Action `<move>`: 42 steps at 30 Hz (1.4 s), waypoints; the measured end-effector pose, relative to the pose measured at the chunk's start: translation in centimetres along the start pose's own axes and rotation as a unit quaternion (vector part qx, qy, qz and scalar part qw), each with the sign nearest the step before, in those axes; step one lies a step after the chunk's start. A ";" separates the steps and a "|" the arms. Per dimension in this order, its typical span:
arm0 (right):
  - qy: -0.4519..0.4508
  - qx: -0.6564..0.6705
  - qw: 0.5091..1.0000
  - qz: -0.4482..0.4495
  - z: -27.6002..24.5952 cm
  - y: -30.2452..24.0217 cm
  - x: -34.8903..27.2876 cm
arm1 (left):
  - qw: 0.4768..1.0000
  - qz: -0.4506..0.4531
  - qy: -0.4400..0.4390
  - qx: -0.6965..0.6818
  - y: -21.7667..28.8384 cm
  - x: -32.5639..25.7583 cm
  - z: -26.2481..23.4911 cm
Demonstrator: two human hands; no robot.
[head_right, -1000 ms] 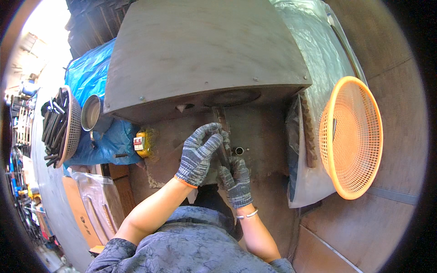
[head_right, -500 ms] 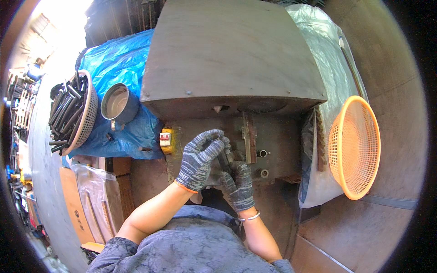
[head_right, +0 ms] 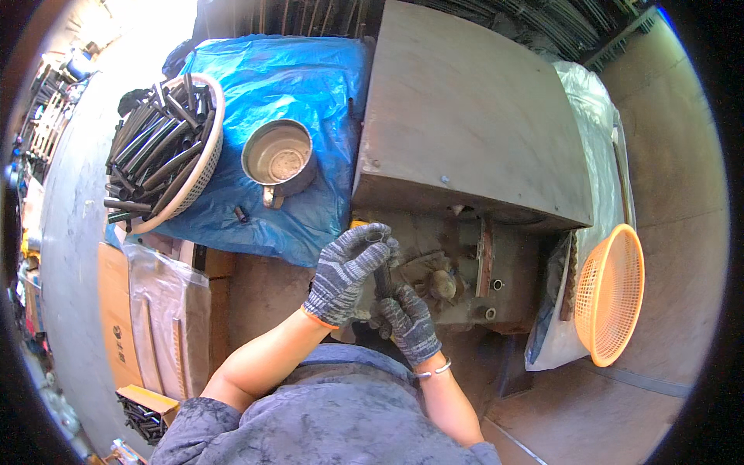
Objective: The person uses a polishing machine to smooth the inner and outer surfaces of metal tubes, periodically dipping them into a liquid and wiping them.
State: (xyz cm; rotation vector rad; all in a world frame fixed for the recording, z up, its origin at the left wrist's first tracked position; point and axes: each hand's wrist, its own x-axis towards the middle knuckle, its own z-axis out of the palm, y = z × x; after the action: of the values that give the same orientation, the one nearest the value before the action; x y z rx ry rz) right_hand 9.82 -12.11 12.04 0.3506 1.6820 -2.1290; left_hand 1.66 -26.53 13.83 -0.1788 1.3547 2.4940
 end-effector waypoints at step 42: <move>-0.183 -0.451 0.858 -0.164 22.7 2.7 21.6 | 0.868 0.197 0.244 0.386 8.7 -11.6 -24.1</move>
State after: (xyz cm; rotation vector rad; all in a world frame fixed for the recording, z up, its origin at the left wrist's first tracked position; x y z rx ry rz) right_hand -6.98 -37.99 5.85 -0.6139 2.3411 -1.2151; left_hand 9.20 -53.39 10.45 -0.3960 2.7227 2.0116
